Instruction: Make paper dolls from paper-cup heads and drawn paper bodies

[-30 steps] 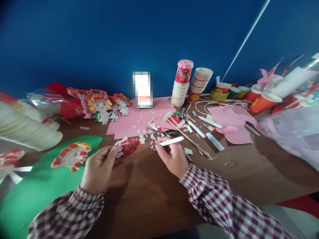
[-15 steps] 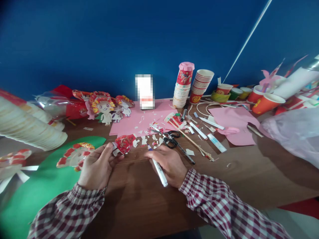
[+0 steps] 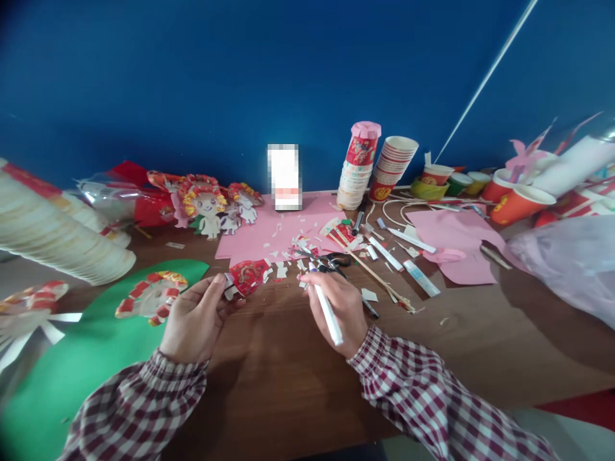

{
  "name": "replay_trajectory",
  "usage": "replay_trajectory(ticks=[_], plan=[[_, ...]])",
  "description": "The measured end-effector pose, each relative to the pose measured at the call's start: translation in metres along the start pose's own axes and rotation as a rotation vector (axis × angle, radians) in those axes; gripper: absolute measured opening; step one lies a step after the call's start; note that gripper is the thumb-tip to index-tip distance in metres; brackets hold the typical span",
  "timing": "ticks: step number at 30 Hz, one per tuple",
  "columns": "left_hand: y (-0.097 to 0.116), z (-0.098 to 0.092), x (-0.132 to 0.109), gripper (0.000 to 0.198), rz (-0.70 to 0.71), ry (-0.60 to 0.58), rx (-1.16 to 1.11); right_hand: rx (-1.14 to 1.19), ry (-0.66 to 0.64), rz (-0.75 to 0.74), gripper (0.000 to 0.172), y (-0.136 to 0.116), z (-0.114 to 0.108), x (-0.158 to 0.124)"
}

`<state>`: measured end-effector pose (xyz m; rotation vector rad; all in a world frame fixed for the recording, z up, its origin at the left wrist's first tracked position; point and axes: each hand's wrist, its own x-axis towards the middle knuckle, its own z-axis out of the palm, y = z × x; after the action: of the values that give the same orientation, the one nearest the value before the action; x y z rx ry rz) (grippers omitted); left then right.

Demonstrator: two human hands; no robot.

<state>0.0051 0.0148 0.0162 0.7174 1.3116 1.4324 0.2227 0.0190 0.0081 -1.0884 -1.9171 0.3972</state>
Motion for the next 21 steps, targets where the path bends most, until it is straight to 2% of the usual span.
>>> replay_trajectory(ticks=[2, 6, 8, 10, 13, 15, 18, 20, 21], plan=[[0.0, -0.001, 0.001, 0.036, 0.002, 0.0, 0.001, -0.019, -0.034, -0.069, 0.023, 0.0, 0.001, -0.001], [0.0, 0.0, 0.003, 0.037, 0.007, 0.021, -0.013, -0.07, -0.268, -0.156, 0.025, 0.001, 0.002, -0.005], [0.0, 0.001, 0.004, 0.037, 0.007, 0.012, -0.021, -0.077, -0.333, -0.23, 0.024, 0.002, 0.0, -0.009], [0.0, 0.002, 0.004, 0.036, 0.006, 0.003, -0.029, -0.05, -0.265, -0.259, 0.024, 0.001, -0.001, -0.011], [0.0, 0.001, 0.002, 0.035, 0.066, -0.006, 0.05, -0.002, -0.095, -0.125, 0.024, -0.002, -0.004, -0.011], [-0.001, -0.001, -0.002, 0.032, 0.211, -0.003, 0.273, 0.033, -0.058, -0.014, 0.022, -0.005, -0.007, -0.008], [-0.006, -0.002, -0.011, 0.022, 0.629, -0.039, 0.756, 0.086, -0.058, 0.112, 0.021, -0.007, -0.009, -0.002], [-0.011, 0.0, -0.019, 0.019, 0.894, -0.164, 0.991, 0.139, -0.051, 0.193, 0.022, -0.005, -0.008, 0.002], [-0.014, 0.002, -0.024, 0.019, 0.972, -0.237, 1.071, 0.18, -0.043, 0.234, 0.023, -0.004, -0.007, 0.003]])
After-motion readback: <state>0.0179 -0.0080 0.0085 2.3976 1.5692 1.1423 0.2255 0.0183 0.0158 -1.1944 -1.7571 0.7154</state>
